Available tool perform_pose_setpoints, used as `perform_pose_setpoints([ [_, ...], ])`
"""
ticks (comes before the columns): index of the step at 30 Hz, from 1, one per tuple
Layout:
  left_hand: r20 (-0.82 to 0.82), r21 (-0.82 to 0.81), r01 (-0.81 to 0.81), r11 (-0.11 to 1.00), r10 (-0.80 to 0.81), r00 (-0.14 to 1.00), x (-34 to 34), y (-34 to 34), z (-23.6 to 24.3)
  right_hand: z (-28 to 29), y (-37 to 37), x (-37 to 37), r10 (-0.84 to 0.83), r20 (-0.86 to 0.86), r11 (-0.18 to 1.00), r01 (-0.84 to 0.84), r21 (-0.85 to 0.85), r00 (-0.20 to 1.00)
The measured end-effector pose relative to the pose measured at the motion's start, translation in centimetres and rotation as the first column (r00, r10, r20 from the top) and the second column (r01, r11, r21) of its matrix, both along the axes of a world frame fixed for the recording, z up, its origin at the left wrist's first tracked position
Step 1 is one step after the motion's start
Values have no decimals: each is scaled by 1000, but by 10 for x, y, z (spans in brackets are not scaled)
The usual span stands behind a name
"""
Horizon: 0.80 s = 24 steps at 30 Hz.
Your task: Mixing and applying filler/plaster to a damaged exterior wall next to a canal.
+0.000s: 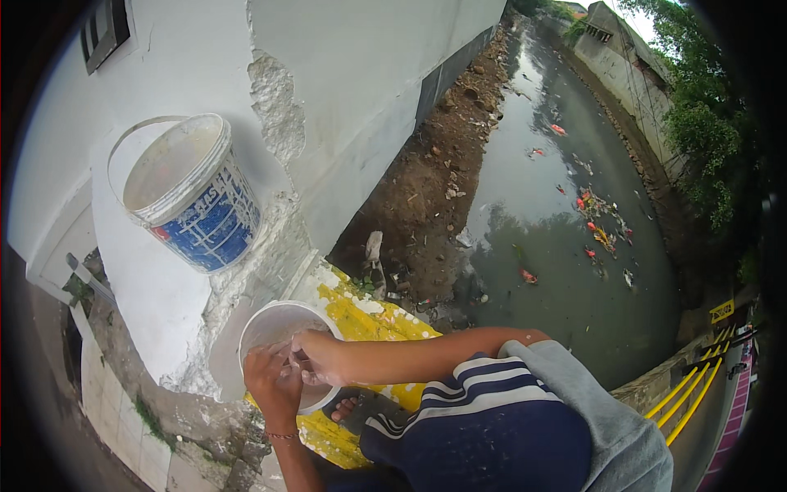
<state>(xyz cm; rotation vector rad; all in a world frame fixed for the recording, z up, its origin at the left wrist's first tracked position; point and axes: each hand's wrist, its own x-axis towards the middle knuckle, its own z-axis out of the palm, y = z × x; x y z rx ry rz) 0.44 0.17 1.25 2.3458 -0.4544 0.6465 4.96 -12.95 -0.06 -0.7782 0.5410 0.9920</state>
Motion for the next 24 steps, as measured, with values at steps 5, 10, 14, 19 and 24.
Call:
perform_pose_setpoints([
  [5, 56, -3, -45, 999, 45, 997, -1, 0, -1, -9, 2, -4, 23, 20, 994, -25, 111, 1000],
  [10, 70, -45, -84, 995, 87, 994, -2, 5, -9, 12, 2, -8, 36, 49, 977, -46, 210, 998],
  [14, 75, -33, -170, 985, 172, 982, -3, 6, -16, 16, 3, -11, 5, 53, 972, -17, 233, 999],
  [19, 33, -116, -220, 969, 225, 974, -2, 0, -7, 17, 1, -3, 61, 49, 983, -69, 171, 997],
  [24, -79, -169, -203, 964, 192, 978, -7, 6, -8, 14, -1, -1, 73, 56, 993, -78, 93, 996],
])
